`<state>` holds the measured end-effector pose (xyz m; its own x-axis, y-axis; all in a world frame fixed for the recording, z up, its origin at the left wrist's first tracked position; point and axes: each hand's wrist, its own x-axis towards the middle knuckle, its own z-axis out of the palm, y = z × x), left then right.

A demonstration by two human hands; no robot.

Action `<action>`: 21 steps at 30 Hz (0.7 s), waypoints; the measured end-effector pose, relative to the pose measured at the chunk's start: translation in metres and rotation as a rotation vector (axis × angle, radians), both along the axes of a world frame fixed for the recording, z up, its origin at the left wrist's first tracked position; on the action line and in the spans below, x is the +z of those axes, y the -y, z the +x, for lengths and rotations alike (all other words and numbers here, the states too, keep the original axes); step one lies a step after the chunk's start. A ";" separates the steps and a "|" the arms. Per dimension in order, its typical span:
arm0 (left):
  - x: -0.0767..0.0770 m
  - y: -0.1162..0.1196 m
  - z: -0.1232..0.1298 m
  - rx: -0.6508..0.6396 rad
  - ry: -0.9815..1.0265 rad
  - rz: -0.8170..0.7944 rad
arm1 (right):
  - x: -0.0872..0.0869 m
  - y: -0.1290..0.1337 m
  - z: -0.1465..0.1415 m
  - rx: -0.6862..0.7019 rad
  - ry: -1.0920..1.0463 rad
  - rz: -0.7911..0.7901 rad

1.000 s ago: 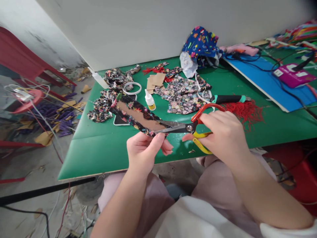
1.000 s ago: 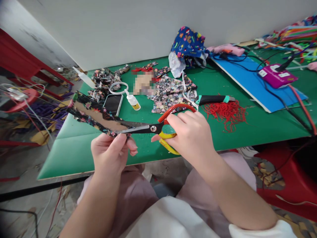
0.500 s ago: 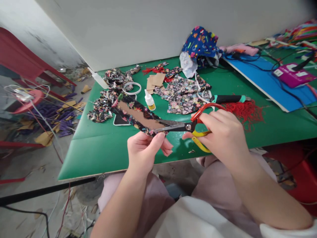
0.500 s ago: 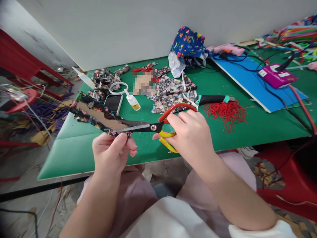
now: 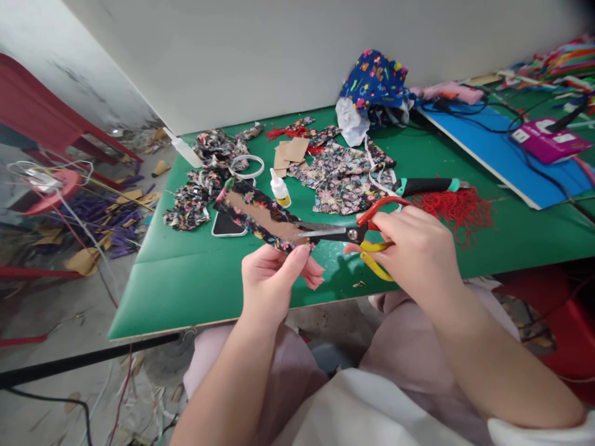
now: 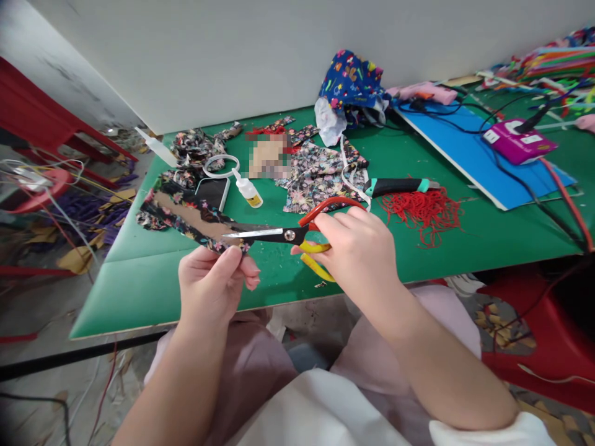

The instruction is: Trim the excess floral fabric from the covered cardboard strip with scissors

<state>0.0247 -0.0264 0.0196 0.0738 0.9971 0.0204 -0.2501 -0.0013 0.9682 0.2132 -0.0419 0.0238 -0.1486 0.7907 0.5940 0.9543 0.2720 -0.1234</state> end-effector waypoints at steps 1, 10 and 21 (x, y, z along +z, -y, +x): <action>-0.001 0.000 -0.001 -0.011 0.010 0.010 | 0.001 0.000 0.001 0.000 -0.068 0.006; -0.004 0.001 -0.005 0.012 0.012 0.051 | 0.008 -0.003 0.004 0.063 -0.069 0.049; -0.003 0.004 -0.009 -0.083 0.005 0.076 | 0.005 0.000 0.005 0.029 0.123 0.120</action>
